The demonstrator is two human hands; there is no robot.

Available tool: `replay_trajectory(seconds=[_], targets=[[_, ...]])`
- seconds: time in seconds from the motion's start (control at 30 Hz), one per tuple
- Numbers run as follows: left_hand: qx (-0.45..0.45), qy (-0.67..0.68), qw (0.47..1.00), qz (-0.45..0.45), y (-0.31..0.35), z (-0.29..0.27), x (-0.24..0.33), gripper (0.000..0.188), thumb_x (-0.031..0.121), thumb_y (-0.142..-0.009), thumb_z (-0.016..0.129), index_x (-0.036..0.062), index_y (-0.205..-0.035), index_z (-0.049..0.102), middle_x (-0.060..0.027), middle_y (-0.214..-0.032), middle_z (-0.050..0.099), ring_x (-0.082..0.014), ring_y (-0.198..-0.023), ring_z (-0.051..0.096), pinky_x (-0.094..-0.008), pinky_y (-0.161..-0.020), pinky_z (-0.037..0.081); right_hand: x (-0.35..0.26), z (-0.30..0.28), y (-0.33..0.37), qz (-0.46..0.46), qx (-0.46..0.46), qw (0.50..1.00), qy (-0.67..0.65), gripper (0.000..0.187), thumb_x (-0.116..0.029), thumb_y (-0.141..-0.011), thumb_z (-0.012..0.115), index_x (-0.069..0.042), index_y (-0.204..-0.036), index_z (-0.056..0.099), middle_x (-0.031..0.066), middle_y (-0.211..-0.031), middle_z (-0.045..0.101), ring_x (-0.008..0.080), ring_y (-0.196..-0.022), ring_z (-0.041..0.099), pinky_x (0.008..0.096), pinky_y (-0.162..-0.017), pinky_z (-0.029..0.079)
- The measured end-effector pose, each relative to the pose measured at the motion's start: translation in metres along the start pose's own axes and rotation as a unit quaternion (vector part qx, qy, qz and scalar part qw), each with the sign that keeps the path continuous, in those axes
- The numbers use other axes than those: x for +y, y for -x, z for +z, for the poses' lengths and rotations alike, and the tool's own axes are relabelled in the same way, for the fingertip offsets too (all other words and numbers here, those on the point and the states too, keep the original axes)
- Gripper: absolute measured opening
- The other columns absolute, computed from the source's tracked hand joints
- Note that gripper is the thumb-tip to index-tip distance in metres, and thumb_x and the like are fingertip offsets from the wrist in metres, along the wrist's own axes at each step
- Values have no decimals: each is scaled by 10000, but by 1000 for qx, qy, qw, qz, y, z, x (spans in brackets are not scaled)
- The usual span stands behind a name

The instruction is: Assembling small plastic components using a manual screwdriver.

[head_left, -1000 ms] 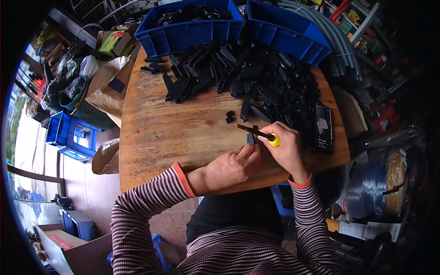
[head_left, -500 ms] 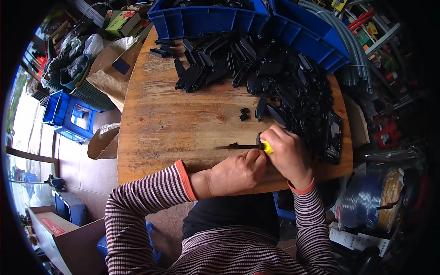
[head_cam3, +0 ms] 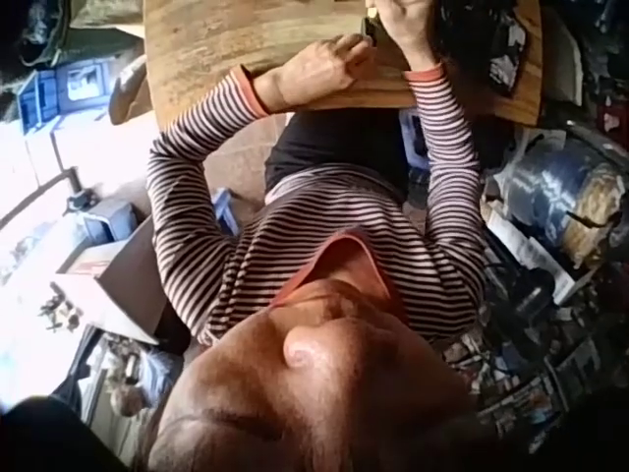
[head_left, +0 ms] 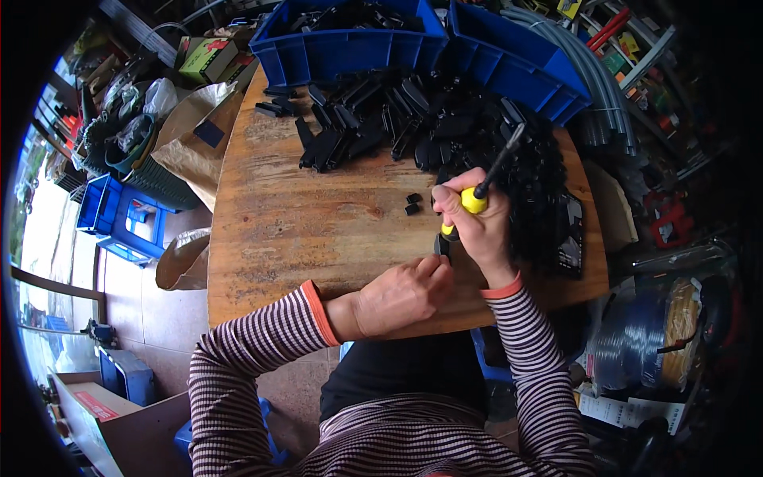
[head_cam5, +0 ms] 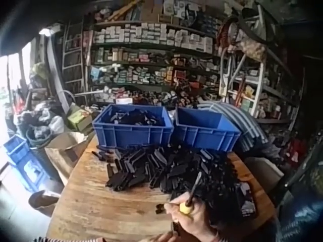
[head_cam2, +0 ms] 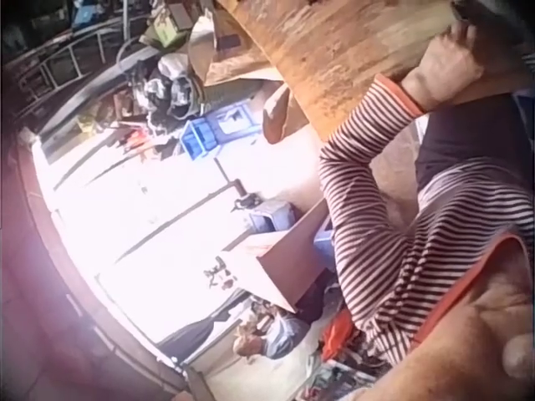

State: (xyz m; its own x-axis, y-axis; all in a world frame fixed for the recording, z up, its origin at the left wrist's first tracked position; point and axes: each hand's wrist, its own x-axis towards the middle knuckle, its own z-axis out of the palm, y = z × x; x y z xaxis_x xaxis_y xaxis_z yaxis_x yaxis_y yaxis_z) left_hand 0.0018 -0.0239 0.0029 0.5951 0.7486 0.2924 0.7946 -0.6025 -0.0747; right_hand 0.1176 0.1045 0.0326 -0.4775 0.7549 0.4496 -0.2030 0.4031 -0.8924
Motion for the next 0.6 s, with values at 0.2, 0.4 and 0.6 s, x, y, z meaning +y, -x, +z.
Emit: replay_trajectory(seconds=[0.2,0.4,0.6], targets=[[128,85,988,29,-11,11,-39,397,108,-755,592,21,-1140,555,-136,-1097,561,-247,-960,593,-352,-820,516,-15,-50,15,60,-34,942,328,102,9,-792,690,5,-880,640,100,-849,648,197,-712,640,292,-614,485],[137,87,937,-309,8,3,-116,339,52,-729,614,37,-1054,522,-139,-991,533,-322,-898,583,-404,-772,502,1,-67,24,11,-148,878,455,216,3,-742,710,60,-940,644,168,-876,629,330,-797,637,351,-703,499],[111,-3,907,-407,27,12,-161,336,-1,-736,585,25,-1070,558,-163,-1003,552,-367,-894,604,-435,-730,518,1,-72,-3,38,-280,850,445,210,-1,-731,704,56,-925,649,169,-838,615,326,-789,640,355,-698,500]])
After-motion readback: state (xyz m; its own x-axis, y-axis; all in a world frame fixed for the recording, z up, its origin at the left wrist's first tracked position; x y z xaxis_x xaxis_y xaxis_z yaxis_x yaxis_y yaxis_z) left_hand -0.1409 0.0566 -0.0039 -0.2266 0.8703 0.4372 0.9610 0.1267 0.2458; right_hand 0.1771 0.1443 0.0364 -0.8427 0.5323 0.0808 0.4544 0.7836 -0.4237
